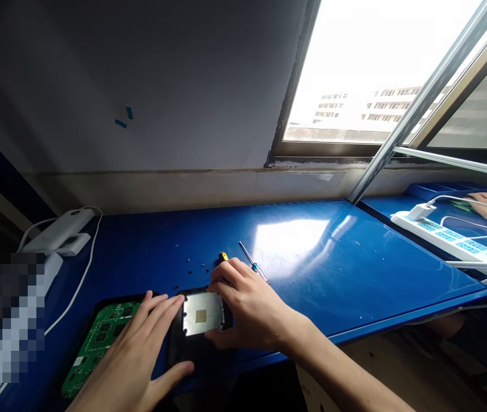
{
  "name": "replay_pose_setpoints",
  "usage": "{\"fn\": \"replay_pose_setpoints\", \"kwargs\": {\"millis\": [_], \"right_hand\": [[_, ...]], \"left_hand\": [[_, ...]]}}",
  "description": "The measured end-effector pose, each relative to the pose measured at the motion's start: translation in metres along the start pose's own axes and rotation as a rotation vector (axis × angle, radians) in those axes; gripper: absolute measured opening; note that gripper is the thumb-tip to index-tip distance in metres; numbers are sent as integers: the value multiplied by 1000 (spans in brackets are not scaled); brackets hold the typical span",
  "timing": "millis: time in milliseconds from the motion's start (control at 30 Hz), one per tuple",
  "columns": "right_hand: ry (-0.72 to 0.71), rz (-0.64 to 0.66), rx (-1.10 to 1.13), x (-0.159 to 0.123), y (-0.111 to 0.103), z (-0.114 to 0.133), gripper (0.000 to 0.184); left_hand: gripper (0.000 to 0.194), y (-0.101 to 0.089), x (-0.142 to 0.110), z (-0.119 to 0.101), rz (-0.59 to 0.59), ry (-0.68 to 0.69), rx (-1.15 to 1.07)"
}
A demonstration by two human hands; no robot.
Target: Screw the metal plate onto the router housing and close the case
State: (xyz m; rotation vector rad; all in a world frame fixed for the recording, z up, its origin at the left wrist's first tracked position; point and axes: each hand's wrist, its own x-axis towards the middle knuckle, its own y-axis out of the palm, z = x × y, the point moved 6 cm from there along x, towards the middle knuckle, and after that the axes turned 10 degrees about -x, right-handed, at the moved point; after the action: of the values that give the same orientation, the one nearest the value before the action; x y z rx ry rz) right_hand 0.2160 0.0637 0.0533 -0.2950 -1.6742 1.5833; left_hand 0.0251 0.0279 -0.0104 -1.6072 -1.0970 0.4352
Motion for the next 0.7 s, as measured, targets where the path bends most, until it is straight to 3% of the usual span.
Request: {"fn": "replay_pose_setpoints", "kwargs": {"millis": [233, 400, 600, 700], "right_hand": [[-92, -179, -45, -3, -20, 13, 56], [-120, -241, -86, -3, -28, 22, 53], [-167, -311, -121, -6, -38, 30, 53], [-167, -309, -109, -8, -40, 30, 57]], "left_hand": [[75, -24, 11, -11, -149, 68, 3], [59, -45, 18, -26, -216, 196, -24], [44, -64, 17, -29, -352, 213, -125], [42, -69, 17, -31, -358, 256, -140]]}}
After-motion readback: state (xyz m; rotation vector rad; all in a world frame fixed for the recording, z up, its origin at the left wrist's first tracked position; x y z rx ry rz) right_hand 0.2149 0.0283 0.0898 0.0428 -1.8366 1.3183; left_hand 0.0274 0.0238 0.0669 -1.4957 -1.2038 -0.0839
